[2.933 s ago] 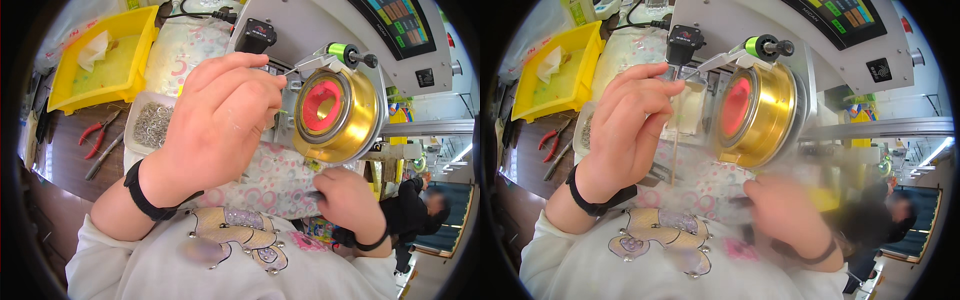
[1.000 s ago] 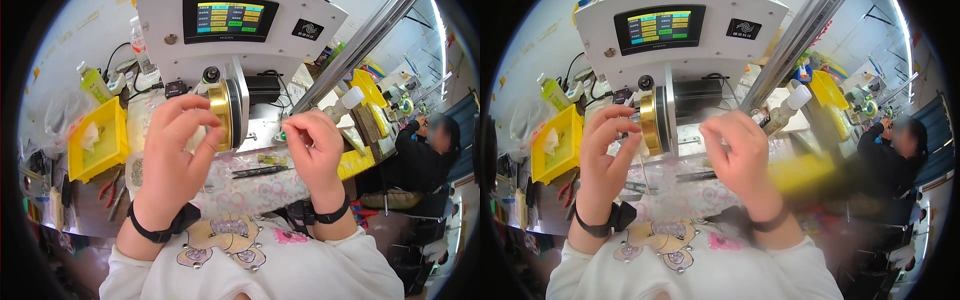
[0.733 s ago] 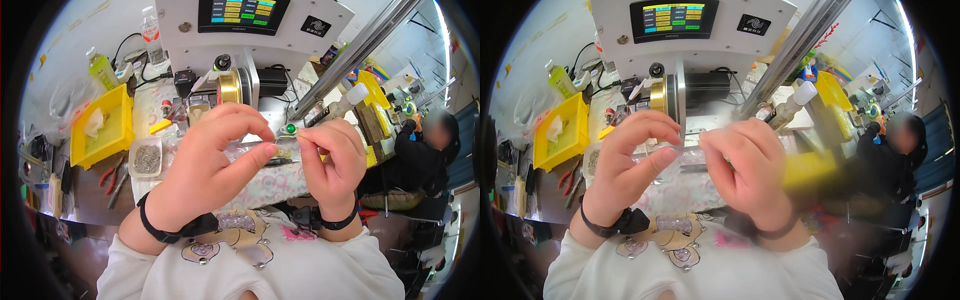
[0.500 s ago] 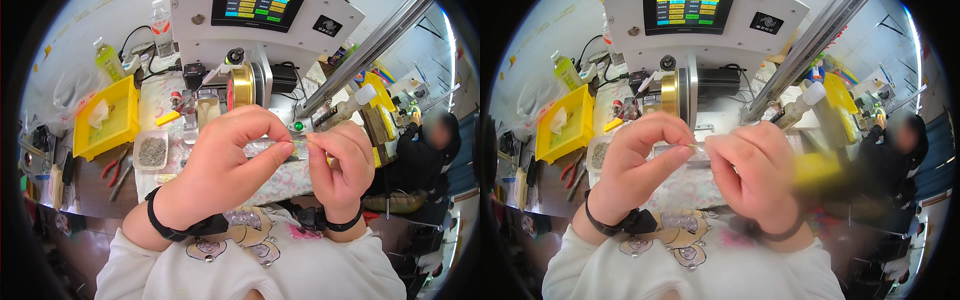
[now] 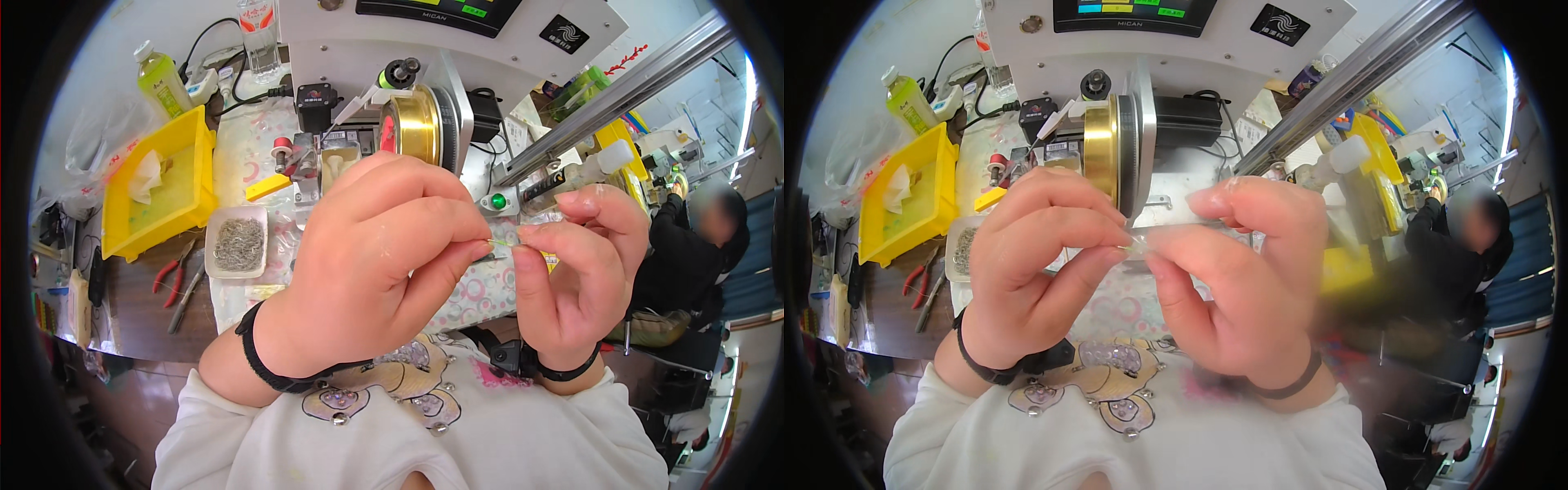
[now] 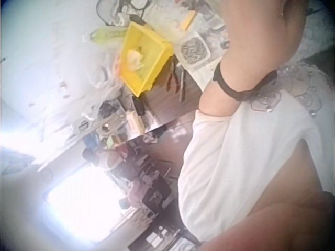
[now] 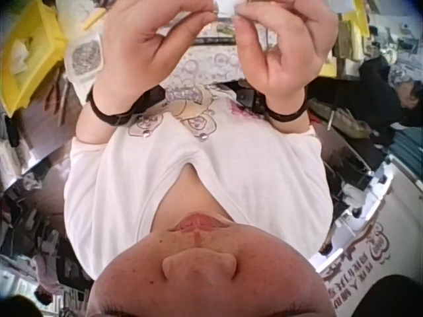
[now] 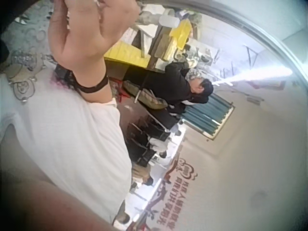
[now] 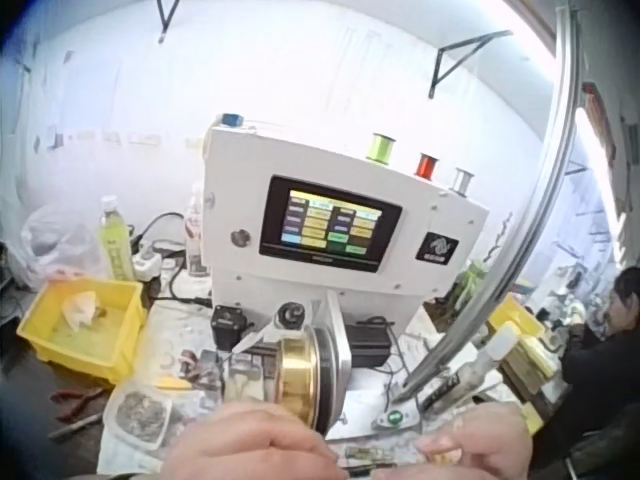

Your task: Assembling and bonding small metal components using a specialized winding machine and manual tools.

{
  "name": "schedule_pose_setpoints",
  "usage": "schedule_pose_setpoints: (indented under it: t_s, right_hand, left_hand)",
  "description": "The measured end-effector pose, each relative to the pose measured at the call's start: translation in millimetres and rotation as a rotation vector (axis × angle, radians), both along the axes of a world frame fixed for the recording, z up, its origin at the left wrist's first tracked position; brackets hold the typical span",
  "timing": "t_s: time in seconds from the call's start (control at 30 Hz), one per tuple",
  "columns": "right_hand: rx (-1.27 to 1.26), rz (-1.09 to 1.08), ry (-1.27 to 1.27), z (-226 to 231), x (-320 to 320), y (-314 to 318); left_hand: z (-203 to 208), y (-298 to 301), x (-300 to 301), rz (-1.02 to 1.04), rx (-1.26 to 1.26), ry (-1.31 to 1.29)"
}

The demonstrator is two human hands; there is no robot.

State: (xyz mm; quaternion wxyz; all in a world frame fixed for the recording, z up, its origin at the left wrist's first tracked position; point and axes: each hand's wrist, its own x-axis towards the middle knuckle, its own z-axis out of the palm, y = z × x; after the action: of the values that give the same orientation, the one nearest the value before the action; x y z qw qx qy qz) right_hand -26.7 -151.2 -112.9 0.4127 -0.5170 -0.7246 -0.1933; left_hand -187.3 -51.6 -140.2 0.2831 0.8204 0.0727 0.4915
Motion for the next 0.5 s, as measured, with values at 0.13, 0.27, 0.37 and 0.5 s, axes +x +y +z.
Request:
schedule_pose_setpoints:
  t_s: [0.13, 0.27, 0.37, 0.5]
  right_hand:
    - [-0.065, 0.028, -0.035, -0.9, -0.5, 4.3]
    - [-0.149, 0.050, -0.050, -2.3, -2.6, 6.6]
    - [-0.150, 0.083, -0.059, -3.4, -4.4, 11.3]
    - [-0.186, 0.085, -0.039, -3.5, -7.8, 9.7]
  left_hand:
    - [-7.8, 6.1, -2.6, 0.003, -0.005, -0.014]
    - [-15.5, 9.4, -4.9, 0.012, -0.007, -0.027]
    - [-18.6, 9.4, -6.2, 0.012, -0.008, -0.030]
    - [-20.1, 8.5, -8.5, 0.015, 0.024, -0.043]
